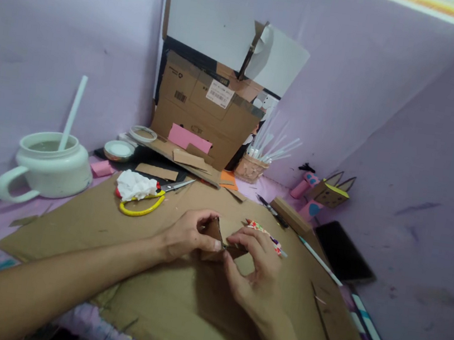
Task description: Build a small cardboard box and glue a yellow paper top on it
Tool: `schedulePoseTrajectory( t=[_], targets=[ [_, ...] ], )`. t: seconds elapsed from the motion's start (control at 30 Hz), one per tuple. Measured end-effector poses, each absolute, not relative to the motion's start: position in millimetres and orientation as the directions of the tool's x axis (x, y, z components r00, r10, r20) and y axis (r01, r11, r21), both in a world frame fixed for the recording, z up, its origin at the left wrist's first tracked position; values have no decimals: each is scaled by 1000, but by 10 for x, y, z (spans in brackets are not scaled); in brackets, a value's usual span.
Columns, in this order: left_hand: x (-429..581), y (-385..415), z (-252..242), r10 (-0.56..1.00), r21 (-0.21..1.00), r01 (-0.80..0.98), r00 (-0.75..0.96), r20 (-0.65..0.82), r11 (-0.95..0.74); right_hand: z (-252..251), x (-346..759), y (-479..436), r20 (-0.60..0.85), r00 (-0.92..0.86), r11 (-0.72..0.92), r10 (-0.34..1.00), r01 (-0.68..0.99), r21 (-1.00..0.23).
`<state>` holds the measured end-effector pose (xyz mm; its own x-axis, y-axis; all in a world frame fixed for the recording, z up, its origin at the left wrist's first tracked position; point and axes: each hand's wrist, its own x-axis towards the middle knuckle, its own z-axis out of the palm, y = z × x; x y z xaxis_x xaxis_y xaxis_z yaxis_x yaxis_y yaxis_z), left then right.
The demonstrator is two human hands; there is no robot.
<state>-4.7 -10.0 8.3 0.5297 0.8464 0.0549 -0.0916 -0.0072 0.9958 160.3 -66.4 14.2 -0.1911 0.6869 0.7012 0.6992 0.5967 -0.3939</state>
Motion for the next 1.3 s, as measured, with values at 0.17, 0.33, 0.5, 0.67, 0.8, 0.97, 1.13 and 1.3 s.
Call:
schedulePoseTrajectory(
  t=[0.17,0.33,0.5,0.67,0.8,0.97,1.13,1.3],
  targets=[
    [-44,-91,74,855,996,-93,516,50,-2,132,1600,-674,704,-193,598,684,701,-389],
    [-36,-99,83,866,995,-101,499,38,14,118,1615,-673,701,-207,596,683,712,-371],
    [-49,-68,80,861,996,-92,507,36,12,122,1603,-646,713,-211,596,669,725,-345],
    [-92,-21,58,821,995,-103,567,66,-9,128,1576,-631,722,-206,602,660,721,-344],
    [-131,-18,84,767,993,-106,634,101,-43,106,1583,-625,733,-197,598,652,727,-337],
    [-134,-25,111,734,993,-102,670,112,-58,93,1589,-612,746,-193,598,637,735,-320],
    [-126,-57,103,763,992,-81,634,126,-96,88,1579,-605,758,-188,607,625,728,-319],
    [-108,-77,71,805,989,-14,579,129,-148,95,1568,-600,742,-191,607,643,718,-341]
  ],
)
